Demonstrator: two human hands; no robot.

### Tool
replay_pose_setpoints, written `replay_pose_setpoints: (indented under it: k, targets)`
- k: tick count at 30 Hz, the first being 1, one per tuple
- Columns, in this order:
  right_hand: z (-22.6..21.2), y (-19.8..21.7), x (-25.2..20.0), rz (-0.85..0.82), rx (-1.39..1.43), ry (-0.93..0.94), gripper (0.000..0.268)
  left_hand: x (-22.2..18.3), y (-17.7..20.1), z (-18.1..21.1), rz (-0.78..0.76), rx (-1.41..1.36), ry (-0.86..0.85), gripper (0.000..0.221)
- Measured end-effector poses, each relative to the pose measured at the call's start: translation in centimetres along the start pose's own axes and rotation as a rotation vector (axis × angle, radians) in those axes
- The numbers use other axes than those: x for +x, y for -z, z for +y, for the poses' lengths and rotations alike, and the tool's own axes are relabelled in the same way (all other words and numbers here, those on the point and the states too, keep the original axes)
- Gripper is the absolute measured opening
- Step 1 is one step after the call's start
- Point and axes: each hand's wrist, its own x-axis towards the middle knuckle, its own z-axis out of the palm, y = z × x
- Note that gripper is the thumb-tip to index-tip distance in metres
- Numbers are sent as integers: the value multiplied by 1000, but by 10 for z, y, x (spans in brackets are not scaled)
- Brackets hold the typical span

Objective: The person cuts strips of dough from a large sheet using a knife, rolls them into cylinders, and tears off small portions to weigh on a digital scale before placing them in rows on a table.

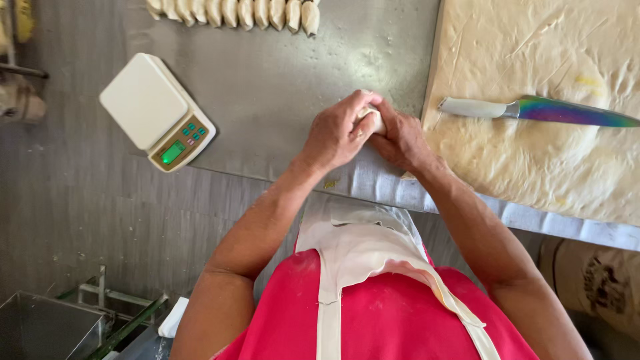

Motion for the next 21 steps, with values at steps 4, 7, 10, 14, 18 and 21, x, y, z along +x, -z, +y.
replay_pose_setpoints:
  k: [4,7,10,14,18,21]
  targets:
    - [-17,12,-2,-100,270,-117,20,-20,-18,39,329,324,-266,28]
    - [-49,37,-5,-100,373,-26,14,-24,-22,49,421,160,-243,27]
    - [-97,46,-6,-103,84,-98,15,-6,-7,27,263,101,114,20]
    - [-150,67,-8,-72,127,362,18,19,-1,-32,146,376,298,33]
    - [-135,82,20,-104,181,-88,20,7,-18,-98,-46,-27,140,41]
    - [-94,63,41,-298,-20,-457,25,15,-16,-143,22,-442,184,45]
